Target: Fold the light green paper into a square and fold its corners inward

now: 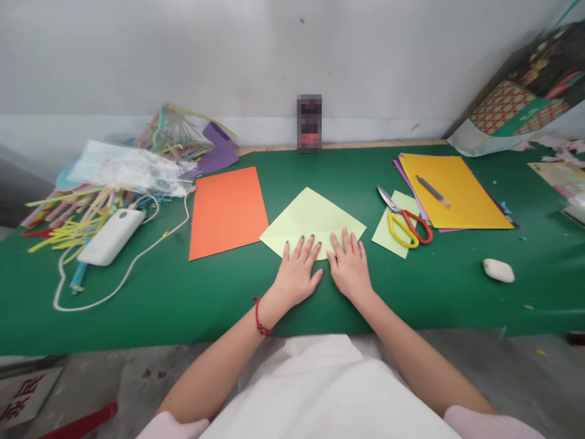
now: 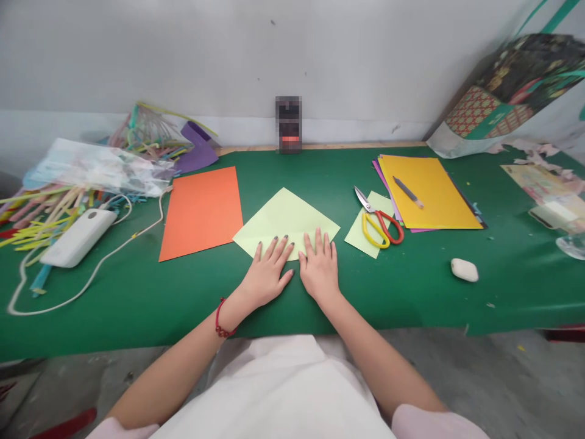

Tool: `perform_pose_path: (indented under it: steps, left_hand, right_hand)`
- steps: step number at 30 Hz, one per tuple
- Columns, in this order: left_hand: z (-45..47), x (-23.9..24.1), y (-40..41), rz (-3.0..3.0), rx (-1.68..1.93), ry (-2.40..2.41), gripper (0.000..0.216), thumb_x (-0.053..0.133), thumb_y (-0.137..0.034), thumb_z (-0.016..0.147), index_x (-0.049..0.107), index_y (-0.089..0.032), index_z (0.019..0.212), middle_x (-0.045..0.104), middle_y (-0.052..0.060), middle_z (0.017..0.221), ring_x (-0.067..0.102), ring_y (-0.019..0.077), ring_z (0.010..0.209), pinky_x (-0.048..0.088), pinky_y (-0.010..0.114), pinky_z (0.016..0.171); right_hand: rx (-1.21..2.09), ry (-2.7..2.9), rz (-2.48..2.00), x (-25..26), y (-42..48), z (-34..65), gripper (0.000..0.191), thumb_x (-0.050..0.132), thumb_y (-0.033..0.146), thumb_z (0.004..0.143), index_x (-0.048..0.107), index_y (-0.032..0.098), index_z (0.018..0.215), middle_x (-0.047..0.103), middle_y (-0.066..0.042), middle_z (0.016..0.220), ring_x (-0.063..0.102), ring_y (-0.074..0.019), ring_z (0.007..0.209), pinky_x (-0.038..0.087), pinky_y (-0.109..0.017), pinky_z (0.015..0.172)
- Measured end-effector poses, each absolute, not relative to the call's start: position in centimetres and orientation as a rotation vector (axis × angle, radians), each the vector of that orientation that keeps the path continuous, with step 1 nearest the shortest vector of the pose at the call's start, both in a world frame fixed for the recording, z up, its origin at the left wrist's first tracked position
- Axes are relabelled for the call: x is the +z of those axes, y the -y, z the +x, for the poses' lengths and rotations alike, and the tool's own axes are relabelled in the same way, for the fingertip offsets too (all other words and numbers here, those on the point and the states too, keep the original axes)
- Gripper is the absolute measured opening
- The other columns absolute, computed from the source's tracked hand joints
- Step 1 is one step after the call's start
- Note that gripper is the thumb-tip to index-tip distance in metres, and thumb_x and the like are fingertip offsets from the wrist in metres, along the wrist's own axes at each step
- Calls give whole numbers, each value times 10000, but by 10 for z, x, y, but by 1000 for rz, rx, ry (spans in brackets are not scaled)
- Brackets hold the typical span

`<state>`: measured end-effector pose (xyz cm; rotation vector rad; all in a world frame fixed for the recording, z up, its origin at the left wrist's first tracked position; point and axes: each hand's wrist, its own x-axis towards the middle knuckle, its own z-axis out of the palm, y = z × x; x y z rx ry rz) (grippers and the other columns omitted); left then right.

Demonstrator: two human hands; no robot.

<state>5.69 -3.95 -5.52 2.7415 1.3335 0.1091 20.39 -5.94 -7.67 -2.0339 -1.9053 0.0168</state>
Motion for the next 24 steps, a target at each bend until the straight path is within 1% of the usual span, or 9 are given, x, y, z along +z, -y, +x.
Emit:
perform_pose_path:
  steps: [2, 5, 8, 11, 14, 18, 22, 24]
  left_hand:
    - [57, -54, 39, 2733, 82, -1340, 557, 350, -393, 931, 305, -161, 1435, 291, 125, 1518, 245, 303, 1399, 211, 576, 1107]
    - [58, -51, 39, 2711, 39, -1350, 575, 345, -409, 933, 290, -150, 1442, 274, 131, 1522, 224, 305, 1406, 205, 579, 1108]
    - [58, -51, 39, 2708, 35, -1342, 585, 343, -425, 933, 278, -156, 1448, 265, 129, 1526, 209, 301, 1411, 204, 574, 1110]
    - [57, -52, 38, 2715, 47, -1334, 586, 343, -432, 931, 277, -164, 1448, 266, 126, 1526, 213, 302, 1410, 207, 575, 1107]
    - [56, -53, 38, 2719, 46, -1335, 586, 345, -431, 930, 285, -157, 1445, 272, 130, 1524, 211, 303, 1410, 211, 574, 1106]
    - [56, -55, 38, 2726, 52, -1331, 585, 339, -435, 932, 285, -157, 1444, 269, 125, 1526, 216, 299, 1409, 214, 568, 1107]
    - [56, -55, 38, 2731, 57, -1345, 579, 322, -440, 936, 291, -162, 1443, 267, 114, 1528, 213, 291, 1411, 214, 560, 1112]
    - [56, -55, 38, 2730, 45, -1351, 578, 319, -442, 937, 293, -162, 1443, 267, 110, 1529, 213, 292, 1411, 218, 558, 1113]
  right_hand:
    - [3, 1913, -2044, -77, 59, 204, 480, 315, 325, 944, 448, 165, 1377, 357, -159, 1479, 297, -309, 1369, 264, -512, 1065]
    - [5, 1938, -2087, -76, 57, 202, 482, 344, 317, 938, 438, 173, 1388, 317, -146, 1502, 275, -319, 1378, 250, -504, 1076]
    - [13, 1960, -2121, -73, 56, 201, 471, 355, 312, 939, 434, 215, 1393, 283, -126, 1520, 257, -324, 1387, 247, -504, 1079]
    - [11, 1969, -2140, -70, 57, 200, 462, 355, 321, 941, 444, 241, 1387, 290, -112, 1519, 264, -326, 1384, 256, -504, 1075]
    - [-20, 1958, -2168, -67, 59, 199, 477, 334, 330, 946, 426, 213, 1399, 257, -108, 1531, 229, -333, 1396, 224, -528, 1084]
    - [17, 2001, -2210, -68, 60, 199, 533, 286, 378, 956, 344, 157, 1438, 212, -103, 1540, 175, -320, 1414, 170, -553, 1103]
    - [58, 2029, -2181, -75, 58, 204, 618, 244, 494, 947, 303, 147, 1454, 197, -100, 1542, 179, -316, 1414, 167, -561, 1104]
    - [26, 2054, -2096, -78, 59, 207, 638, 216, 508, 946, 294, 133, 1456, 195, -108, 1541, 168, -312, 1418, 166, -564, 1103]
